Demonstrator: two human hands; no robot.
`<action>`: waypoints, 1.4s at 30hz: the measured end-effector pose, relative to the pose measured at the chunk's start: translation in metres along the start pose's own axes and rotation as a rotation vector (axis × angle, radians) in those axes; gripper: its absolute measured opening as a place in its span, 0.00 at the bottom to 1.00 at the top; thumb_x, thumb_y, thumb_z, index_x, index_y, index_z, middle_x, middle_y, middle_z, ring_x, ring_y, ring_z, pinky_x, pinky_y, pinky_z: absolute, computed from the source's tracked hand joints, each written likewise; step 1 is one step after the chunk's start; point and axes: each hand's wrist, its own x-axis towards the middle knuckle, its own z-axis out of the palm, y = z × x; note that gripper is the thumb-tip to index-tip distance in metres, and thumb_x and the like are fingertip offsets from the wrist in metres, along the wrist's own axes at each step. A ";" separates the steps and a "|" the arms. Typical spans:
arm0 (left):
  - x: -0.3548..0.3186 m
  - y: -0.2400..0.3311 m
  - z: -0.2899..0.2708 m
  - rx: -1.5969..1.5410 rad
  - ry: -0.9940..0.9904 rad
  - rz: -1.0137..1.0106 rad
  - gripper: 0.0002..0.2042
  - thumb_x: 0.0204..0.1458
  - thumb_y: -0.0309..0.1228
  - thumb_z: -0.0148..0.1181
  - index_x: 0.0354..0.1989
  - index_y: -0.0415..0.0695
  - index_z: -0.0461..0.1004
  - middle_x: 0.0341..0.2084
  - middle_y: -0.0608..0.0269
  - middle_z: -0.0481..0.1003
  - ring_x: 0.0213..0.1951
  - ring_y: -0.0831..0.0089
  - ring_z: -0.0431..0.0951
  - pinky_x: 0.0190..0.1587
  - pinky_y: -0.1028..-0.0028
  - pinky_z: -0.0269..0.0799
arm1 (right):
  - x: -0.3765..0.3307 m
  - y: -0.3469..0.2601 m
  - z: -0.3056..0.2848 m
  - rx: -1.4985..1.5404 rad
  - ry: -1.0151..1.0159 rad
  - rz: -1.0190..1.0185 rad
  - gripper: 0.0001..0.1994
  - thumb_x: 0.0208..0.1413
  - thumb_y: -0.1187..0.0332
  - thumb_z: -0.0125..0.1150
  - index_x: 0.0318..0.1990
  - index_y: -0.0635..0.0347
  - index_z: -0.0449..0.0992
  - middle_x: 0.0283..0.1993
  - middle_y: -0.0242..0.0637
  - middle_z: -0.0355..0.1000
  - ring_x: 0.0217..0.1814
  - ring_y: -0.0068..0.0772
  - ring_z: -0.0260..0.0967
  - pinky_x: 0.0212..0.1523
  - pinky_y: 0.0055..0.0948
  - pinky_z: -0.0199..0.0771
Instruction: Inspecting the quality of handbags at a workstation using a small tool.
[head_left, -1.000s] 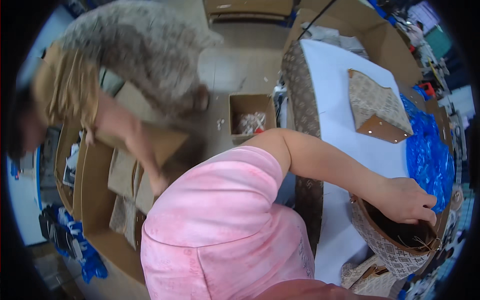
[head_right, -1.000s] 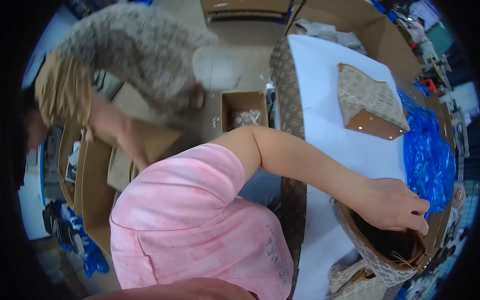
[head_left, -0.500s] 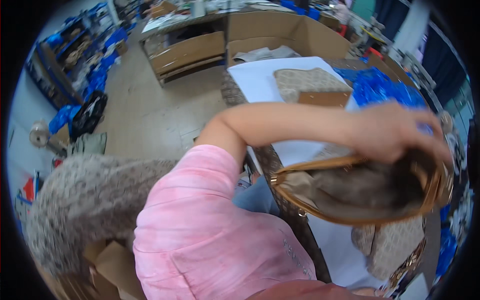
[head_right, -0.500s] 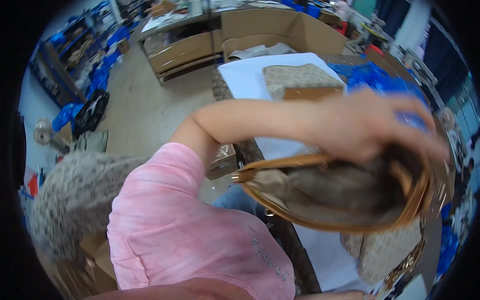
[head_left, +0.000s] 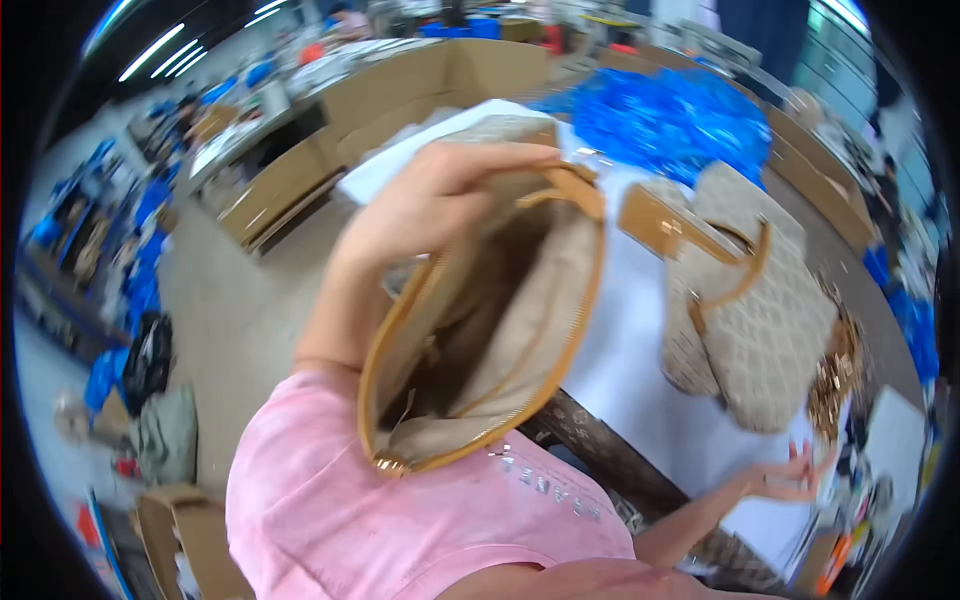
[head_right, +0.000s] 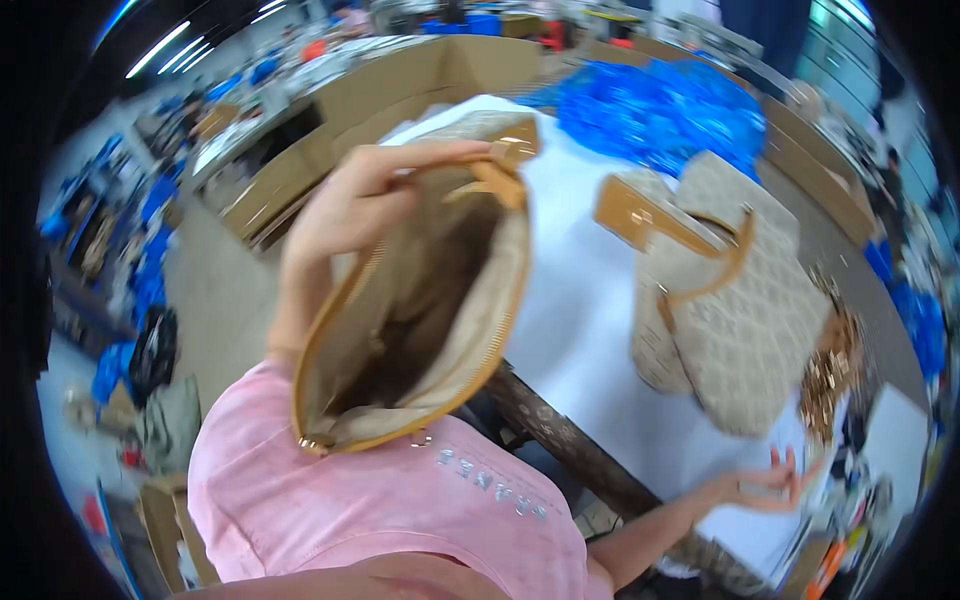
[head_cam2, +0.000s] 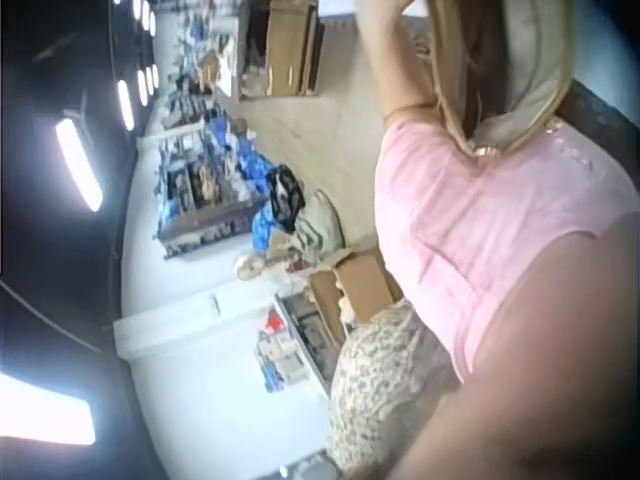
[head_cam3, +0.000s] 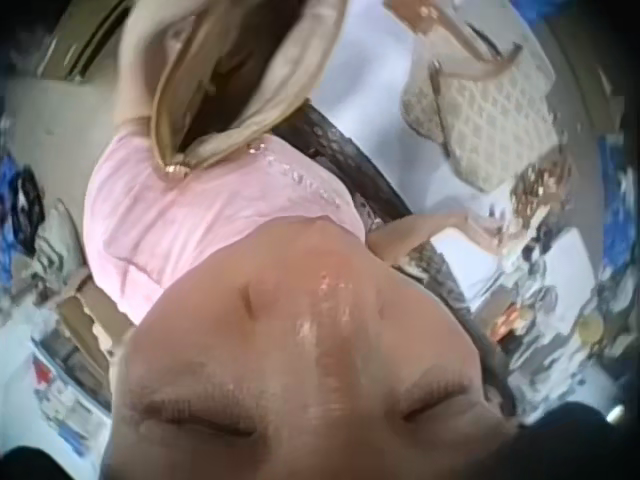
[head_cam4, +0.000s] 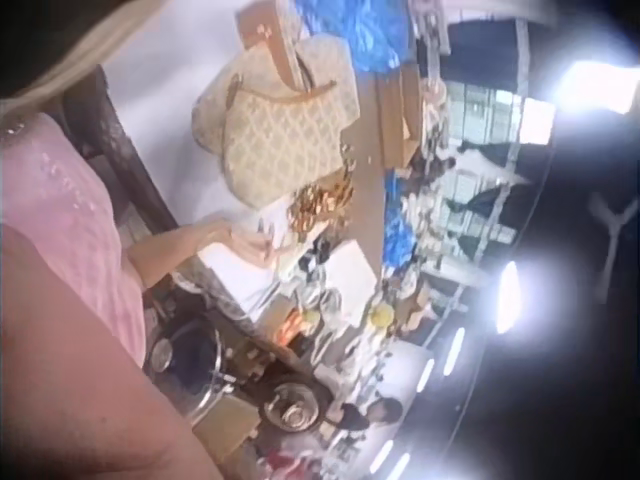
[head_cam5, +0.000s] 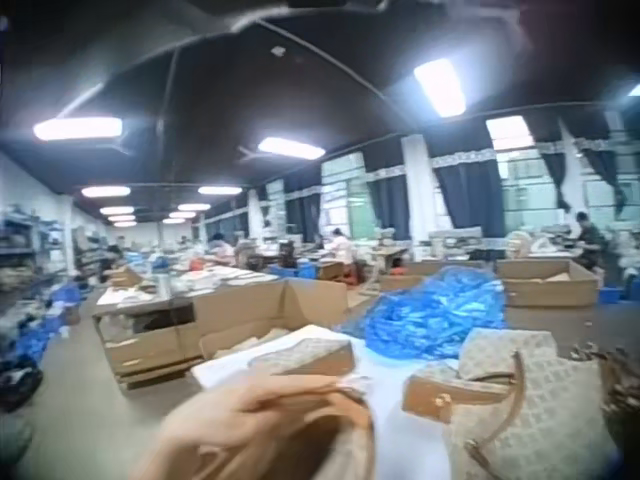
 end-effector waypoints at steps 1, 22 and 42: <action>0.004 -0.006 0.009 -0.031 -0.032 -0.036 0.31 0.37 0.16 0.44 0.55 0.47 0.74 0.44 0.56 0.79 0.37 0.68 0.78 0.41 0.72 0.71 | 0.003 0.000 -0.006 -0.016 0.021 -0.029 0.09 0.62 0.75 0.52 0.41 0.67 0.58 0.57 0.59 0.68 0.36 0.44 0.76 0.30 0.35 0.81; -0.121 -0.052 0.021 -0.232 0.449 0.108 0.22 0.49 0.11 0.44 0.52 0.39 0.75 0.47 0.53 0.78 0.49 0.65 0.78 0.51 0.72 0.70 | -0.047 -0.244 0.033 0.564 -0.473 0.097 0.13 0.61 0.74 0.52 0.44 0.56 0.53 0.60 0.71 0.59 0.44 0.45 0.75 0.36 0.33 0.81; -0.253 -0.042 0.032 0.408 0.121 0.434 0.06 0.39 0.24 0.61 0.27 0.42 0.81 0.49 0.63 0.78 0.25 0.75 0.76 0.22 0.74 0.71 | -0.160 -0.285 0.066 0.877 -0.982 -0.053 0.15 0.56 0.83 0.56 0.39 0.58 0.55 0.54 0.67 0.66 0.62 0.56 0.65 0.53 0.35 0.74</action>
